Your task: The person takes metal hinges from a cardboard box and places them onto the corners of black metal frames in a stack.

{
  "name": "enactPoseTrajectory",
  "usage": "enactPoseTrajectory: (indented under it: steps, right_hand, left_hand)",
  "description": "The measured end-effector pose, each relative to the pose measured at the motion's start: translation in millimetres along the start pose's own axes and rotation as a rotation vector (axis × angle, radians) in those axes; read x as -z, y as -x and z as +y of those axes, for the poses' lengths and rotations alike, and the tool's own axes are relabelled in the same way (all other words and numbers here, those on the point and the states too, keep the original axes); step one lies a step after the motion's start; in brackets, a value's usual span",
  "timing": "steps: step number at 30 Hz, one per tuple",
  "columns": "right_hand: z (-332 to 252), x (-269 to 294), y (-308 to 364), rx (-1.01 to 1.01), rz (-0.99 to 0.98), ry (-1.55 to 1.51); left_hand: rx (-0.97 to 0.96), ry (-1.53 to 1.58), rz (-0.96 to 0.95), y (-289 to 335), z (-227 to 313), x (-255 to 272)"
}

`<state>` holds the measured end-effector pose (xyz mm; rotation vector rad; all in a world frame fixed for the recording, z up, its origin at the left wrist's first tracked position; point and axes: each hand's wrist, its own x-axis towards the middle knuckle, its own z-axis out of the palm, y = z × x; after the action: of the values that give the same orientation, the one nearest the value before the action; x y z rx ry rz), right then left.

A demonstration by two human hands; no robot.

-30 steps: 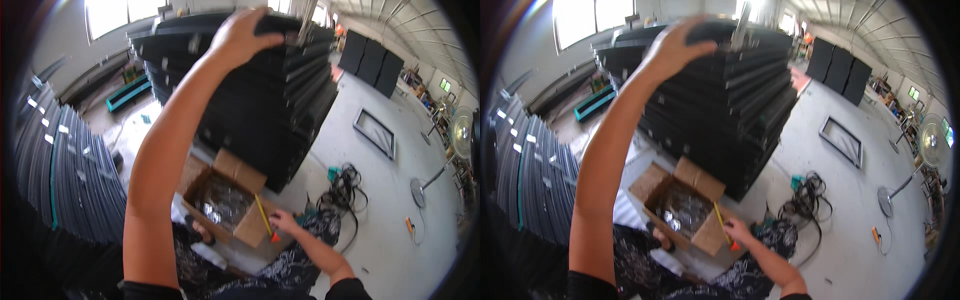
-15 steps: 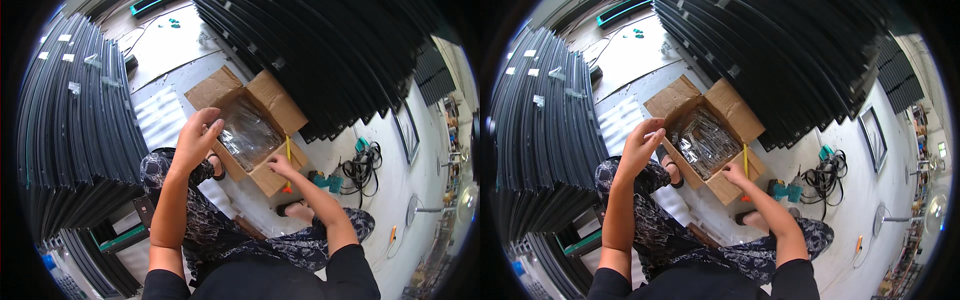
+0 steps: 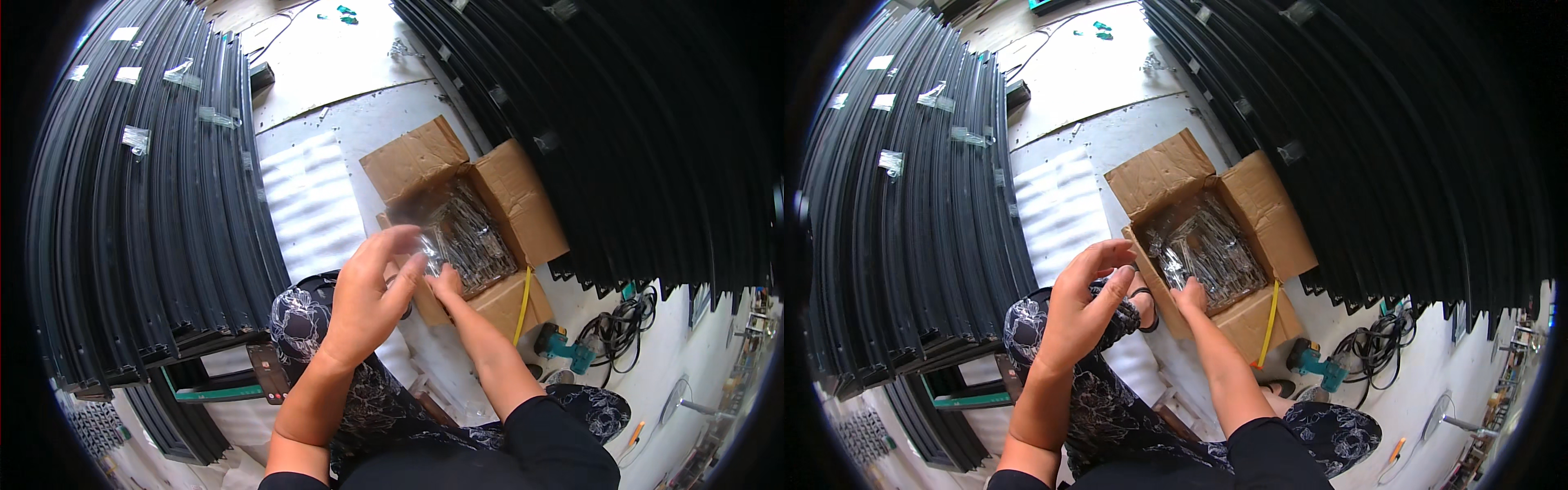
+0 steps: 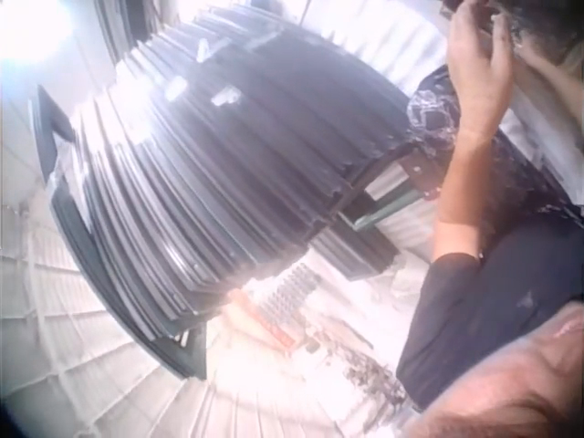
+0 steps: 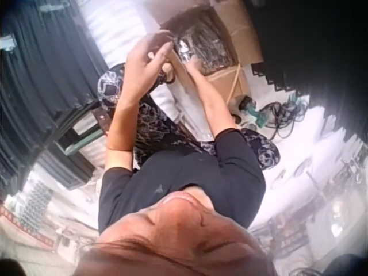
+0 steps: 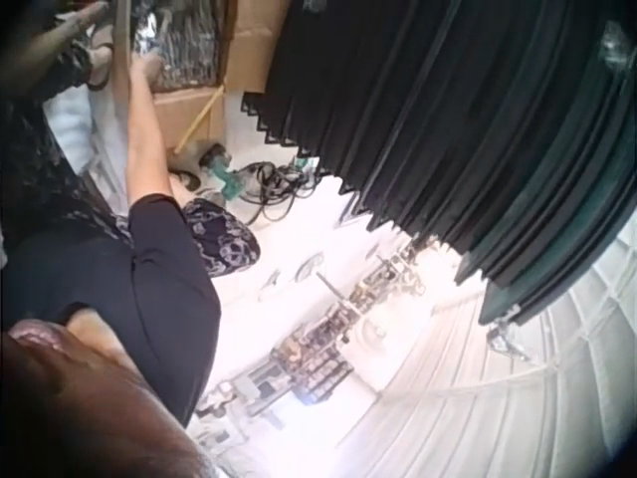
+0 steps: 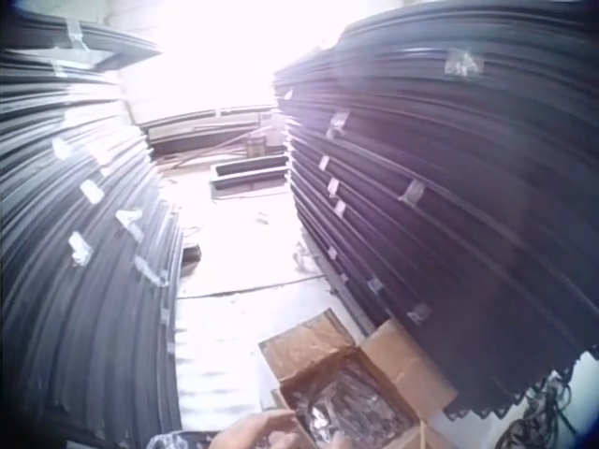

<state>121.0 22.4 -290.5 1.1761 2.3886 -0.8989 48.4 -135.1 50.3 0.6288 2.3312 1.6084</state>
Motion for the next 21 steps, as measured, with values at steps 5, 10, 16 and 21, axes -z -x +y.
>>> enactPoseTrajectory:
  steps: [5,10,16,21]
  right_hand:
    - [24.8,40.5,-14.5,0.081,-0.196,-0.053]
    - [57.2,121.4,66.9,-0.105,-0.498,-0.667]
    - [64.0,209.9,211.9,0.019,-0.523,-1.24]
    - [68.2,221.2,291.4,0.186,-0.403,-1.329]
  left_hand:
    - [0.033,0.016,0.008,-7.2,-4.2,-2.9]
    - [0.085,0.102,0.027,-3.3,-20.7,-5.9]
    - [0.085,0.178,-0.021,14.0,-27.1,-47.7]
    - [0.387,0.86,-0.202,69.4,6.2,-97.0]
